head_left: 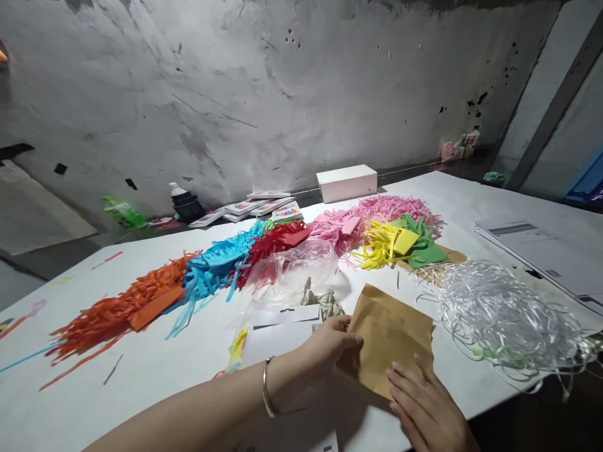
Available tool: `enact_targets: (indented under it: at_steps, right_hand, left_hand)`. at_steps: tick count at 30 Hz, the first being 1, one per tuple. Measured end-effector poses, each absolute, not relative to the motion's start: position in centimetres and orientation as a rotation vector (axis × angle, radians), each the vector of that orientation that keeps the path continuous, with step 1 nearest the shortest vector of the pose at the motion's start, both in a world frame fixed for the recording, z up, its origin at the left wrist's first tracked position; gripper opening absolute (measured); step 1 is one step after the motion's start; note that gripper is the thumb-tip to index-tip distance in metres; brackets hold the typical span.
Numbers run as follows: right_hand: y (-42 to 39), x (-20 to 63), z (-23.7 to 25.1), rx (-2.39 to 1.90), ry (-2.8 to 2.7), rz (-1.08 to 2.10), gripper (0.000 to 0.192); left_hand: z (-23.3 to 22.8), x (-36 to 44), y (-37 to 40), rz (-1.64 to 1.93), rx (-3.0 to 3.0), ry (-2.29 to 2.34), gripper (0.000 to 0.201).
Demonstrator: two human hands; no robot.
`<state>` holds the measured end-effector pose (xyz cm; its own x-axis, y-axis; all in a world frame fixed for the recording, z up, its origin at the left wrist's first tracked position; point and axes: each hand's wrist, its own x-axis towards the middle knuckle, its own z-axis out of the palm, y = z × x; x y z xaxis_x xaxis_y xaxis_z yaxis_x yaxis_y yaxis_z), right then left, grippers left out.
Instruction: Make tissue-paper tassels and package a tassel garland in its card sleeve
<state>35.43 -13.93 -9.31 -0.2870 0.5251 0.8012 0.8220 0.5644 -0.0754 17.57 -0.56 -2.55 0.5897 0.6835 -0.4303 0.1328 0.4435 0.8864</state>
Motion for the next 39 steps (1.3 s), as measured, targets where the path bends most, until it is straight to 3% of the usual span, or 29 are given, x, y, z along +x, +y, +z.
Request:
enact_targets:
  at_steps: [6,14,20,30,39]
  right_hand:
    - [-11.6,34.0,-7.0,-1.271,-1.846,-0.287,0.031]
    - [-7.5,31.8,-6.0,-1.247,-1.8,-0.087,0.016]
    - [-7.8,32.0,-6.4,-1.235,-1.753,0.057,0.011]
    - [-7.6,32.0,-6.3,-1.261,-1.662,0.292,0.012]
    - [-7.8,31.9,-6.5,-1.22,-1.772,0.088,0.016]
  left_hand:
    - [-2.5,16.8,-2.0,0.552,0.827,0.825,0.04]
    - [-2.8,15.8,-1.5,0.539,0.747,0.833,0.031]
    - [-2.6,15.6,-1.6,0.64,0.827,0.885,0.059]
    - [-3.4,15.8,-1.2,0.683,1.052,0.879,0.07]
    - [-3.2,16.3,-1.3,0.691,1.106,0.883,0.058]
